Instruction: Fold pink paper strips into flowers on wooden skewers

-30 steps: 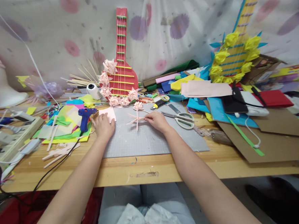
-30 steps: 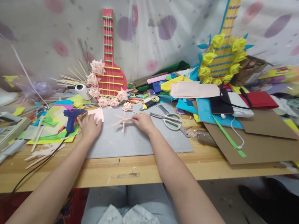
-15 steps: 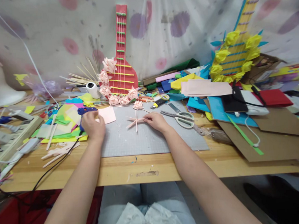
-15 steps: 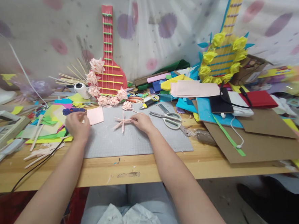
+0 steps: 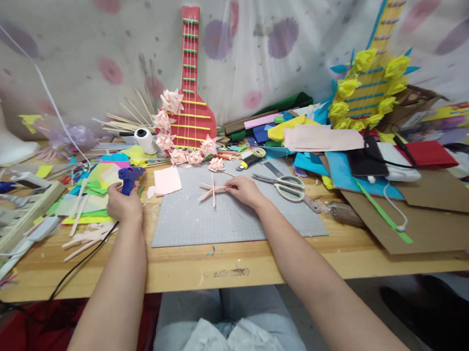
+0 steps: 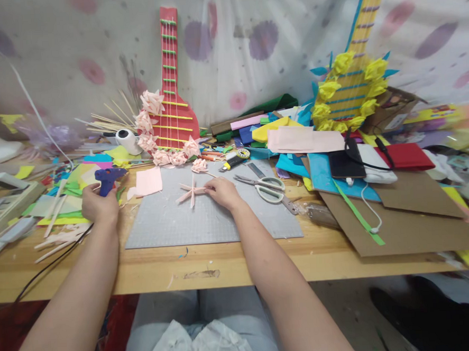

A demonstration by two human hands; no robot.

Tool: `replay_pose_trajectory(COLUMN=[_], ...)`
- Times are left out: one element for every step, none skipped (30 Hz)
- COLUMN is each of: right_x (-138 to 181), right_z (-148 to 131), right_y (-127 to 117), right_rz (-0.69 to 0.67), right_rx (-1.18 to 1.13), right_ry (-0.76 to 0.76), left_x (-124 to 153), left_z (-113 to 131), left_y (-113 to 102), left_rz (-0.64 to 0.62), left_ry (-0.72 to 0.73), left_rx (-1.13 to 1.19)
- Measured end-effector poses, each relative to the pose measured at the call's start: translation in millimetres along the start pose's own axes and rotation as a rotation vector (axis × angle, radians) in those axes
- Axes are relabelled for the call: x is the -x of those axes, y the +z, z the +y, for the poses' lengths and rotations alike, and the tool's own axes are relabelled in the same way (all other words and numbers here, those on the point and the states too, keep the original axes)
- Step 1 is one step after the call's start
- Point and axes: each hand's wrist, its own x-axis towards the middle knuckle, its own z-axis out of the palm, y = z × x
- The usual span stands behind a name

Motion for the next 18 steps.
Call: replay_pose_trajectory(right_x=[0.0, 0.1, 0.2, 0.4, 0.6, 0.9, 1.1, 1.4, 1.7, 1.9, 2.1, 2.3, 2.4, 2.5, 2.5, 2.5, 2.3, 2.1], right_z=[0.0, 0.1, 0.1, 0.1, 0.2, 0.3, 0.3, 0.4, 0.3, 0.1, -0.3, -1.0, -1.9, -3.0, -4.2, -5.3, -6.0, -5.9], right_y=[0.1, 0.3, 0.5, 0.7, 0.9, 1.1, 1.3, 1.5, 1.8, 2.2, 2.7, 3.2, 3.8, 4.4, 5.0, 5.4, 5.7, 5.7], right_rz=[0.000, 0.003, 0.007, 0.010, 0.013, 0.015, 0.016, 0.016, 0.015, 0.016, 0.021, 0.028, 0.036, 0.046, 0.056, 0.068, 0.087, 0.115], right_rx=[-0.003, -0.006, -0.011, -0.016, -0.021, -0.025, -0.030, -0.035, -0.043, -0.052, -0.061, -0.067, -0.071, -0.071, -0.071, -0.071, -0.072, -0.073], right_ry=[0.001, 0.003, 0.007, 0.010, 0.013, 0.016, 0.018, 0.017, 0.014, 0.012, 0.012, 0.012, 0.010, 0.005, -0.005, -0.017, -0.022, -0.016], left_x=[0.1, 0.4, 0.8, 1.3, 1.9, 2.4, 3.0, 3.8, 4.9, 6.6, 9.0, 12.5, 17.2, 23.3, 30.9, 39.9, 49.9, 60.8], left_z=[-0.3, -0.6, -0.8, -1.1, -1.4, -1.7, -2.0, -2.2, -2.2, -1.6, -0.2, 2.1, 5.6, 10.3, 16.1, 22.7, 29.9, 37.2], left_y=[0.1, 0.3, 0.8, 1.3, 1.8, 2.1, 2.1, 1.7, 0.7, -0.8, -2.8, -4.8, -6.7, -8.0, -8.5, -7.8, -6.1, -3.5], left_rz=[-0.006, -0.012, -0.013, -0.012, -0.008, -0.001, 0.018, 0.055, 0.109, 0.170, 0.237, 0.289, 0.306, 0.316, 0.291, 0.238, 0.150, 0.042], left_ry=[0.006, 0.020, 0.037, 0.053, 0.066, 0.080, 0.094, 0.113, 0.136, 0.168, 0.207, 0.250, 0.318, 0.380, 0.455, 0.539, 0.632, 0.720], left_rx=[-0.010, -0.018, -0.024, -0.027, -0.024, -0.015, -0.002, 0.014, 0.033, 0.056, 0.082, 0.114, 0.152, 0.199, 0.239, 0.269, 0.287, 0.298])
